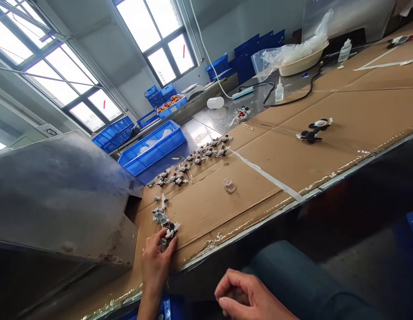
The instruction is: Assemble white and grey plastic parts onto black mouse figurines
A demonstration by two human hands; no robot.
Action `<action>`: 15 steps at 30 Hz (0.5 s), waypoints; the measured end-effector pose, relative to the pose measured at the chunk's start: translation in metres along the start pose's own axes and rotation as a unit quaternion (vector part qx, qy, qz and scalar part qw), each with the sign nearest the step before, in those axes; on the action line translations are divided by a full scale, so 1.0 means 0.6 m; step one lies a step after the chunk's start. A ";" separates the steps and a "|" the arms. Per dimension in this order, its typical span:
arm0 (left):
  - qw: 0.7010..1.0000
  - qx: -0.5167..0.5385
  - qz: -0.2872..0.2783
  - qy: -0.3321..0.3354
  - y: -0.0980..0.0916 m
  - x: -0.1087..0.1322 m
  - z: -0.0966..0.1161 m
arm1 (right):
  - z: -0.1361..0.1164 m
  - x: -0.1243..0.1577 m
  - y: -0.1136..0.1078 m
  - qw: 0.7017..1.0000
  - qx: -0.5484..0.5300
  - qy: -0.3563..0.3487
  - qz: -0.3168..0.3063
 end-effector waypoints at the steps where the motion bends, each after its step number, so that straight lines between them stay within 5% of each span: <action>1: 1.000 0.010 0.004 0.015 0.002 0.013 0.010 | -0.011 -0.007 -0.003 0.999 0.011 -0.033 0.023; 8: 0.978 0.072 0.061 0.188 0.025 0.141 0.112 | -0.085 -0.037 -0.022 0.980 0.054 -0.186 0.054; 15: 0.966 0.231 0.053 0.100 0.025 0.196 0.107 | -0.078 0.006 -0.033 0.872 0.194 -0.435 0.109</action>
Point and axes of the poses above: each hand's wrist, its own x-axis away from the middle knuckle, its own y-axis out of the palm, z = x × y, the point moved 1 cm from there along -x, towards the middle knuckle, and after that the axes turned 1 degree about -y, right-handed, at the moved point
